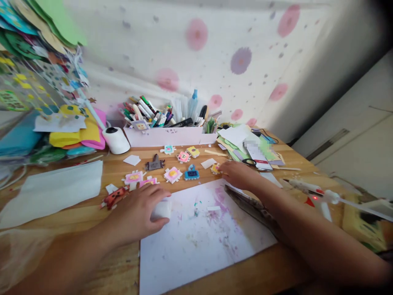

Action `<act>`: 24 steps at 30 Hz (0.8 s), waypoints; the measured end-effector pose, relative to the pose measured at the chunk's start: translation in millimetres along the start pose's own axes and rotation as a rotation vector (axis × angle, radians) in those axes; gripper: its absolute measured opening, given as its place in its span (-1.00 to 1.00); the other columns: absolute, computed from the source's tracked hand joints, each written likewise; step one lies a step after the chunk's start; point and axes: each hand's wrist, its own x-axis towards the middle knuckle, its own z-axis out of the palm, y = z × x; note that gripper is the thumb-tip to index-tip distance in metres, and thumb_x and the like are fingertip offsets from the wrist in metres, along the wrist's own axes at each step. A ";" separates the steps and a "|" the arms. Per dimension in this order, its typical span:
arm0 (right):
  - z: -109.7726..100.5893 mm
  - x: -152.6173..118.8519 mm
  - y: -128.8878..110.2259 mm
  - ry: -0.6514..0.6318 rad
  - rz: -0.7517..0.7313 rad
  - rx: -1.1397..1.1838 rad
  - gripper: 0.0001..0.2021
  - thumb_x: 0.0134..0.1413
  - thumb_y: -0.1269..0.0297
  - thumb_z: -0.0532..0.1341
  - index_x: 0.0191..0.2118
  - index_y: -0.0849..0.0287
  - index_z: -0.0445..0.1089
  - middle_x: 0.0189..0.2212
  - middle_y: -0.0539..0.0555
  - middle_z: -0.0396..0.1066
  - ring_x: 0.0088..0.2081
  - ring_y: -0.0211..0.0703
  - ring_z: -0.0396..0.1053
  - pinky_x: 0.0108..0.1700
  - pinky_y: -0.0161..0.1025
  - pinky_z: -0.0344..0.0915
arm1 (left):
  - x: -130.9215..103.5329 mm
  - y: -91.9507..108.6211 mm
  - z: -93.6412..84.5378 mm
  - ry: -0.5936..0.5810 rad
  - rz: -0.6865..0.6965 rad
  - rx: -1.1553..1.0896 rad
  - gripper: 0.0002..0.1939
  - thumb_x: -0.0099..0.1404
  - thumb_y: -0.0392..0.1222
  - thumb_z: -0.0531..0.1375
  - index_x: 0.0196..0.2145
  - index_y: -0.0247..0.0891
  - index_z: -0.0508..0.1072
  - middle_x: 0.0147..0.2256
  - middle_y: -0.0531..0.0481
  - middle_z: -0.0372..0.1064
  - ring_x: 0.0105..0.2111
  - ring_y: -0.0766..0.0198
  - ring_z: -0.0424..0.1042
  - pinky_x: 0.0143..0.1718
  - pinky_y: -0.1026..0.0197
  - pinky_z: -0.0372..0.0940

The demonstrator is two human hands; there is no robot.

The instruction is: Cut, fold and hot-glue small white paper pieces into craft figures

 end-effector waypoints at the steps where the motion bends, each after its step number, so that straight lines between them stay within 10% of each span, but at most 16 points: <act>1: -1.7 -2.0 0.1 0.003 -0.006 -0.003 -0.64 0.10 0.43 0.08 0.02 0.21 0.37 0.02 0.21 0.38 0.06 0.03 0.30 0.08 -0.12 0.16 | -0.1 -0.6 0.7 -0.002 0.003 -0.003 -0.58 0.07 -0.10 0.23 -0.07 -0.15 0.41 -0.02 -0.09 0.36 -0.02 0.01 0.30 -0.02 0.00 0.20; 15: -1.7 -125.6 12.1 0.022 0.036 0.125 -0.78 0.16 0.27 0.07 -0.14 0.08 0.42 -0.16 0.13 0.43 -0.16 -0.02 0.38 -0.12 -0.11 0.28 | 1.2 -5.3 8.1 0.013 0.030 0.046 -0.65 0.13 -0.13 0.19 -0.09 -0.18 0.42 -0.10 -0.12 0.42 -0.07 0.01 0.35 -0.07 0.00 0.23; 24: 6.5 -136.2 4.8 0.003 0.063 0.062 -0.88 0.09 0.24 0.15 -0.29 0.07 0.42 -0.30 0.12 0.42 -0.27 -0.02 0.37 -0.25 -0.14 0.25 | 1.0 -3.0 7.3 0.056 0.040 0.042 -0.69 0.17 -0.13 0.15 -0.11 -0.17 0.38 -0.09 -0.08 0.41 -0.06 0.08 0.37 -0.08 0.07 0.24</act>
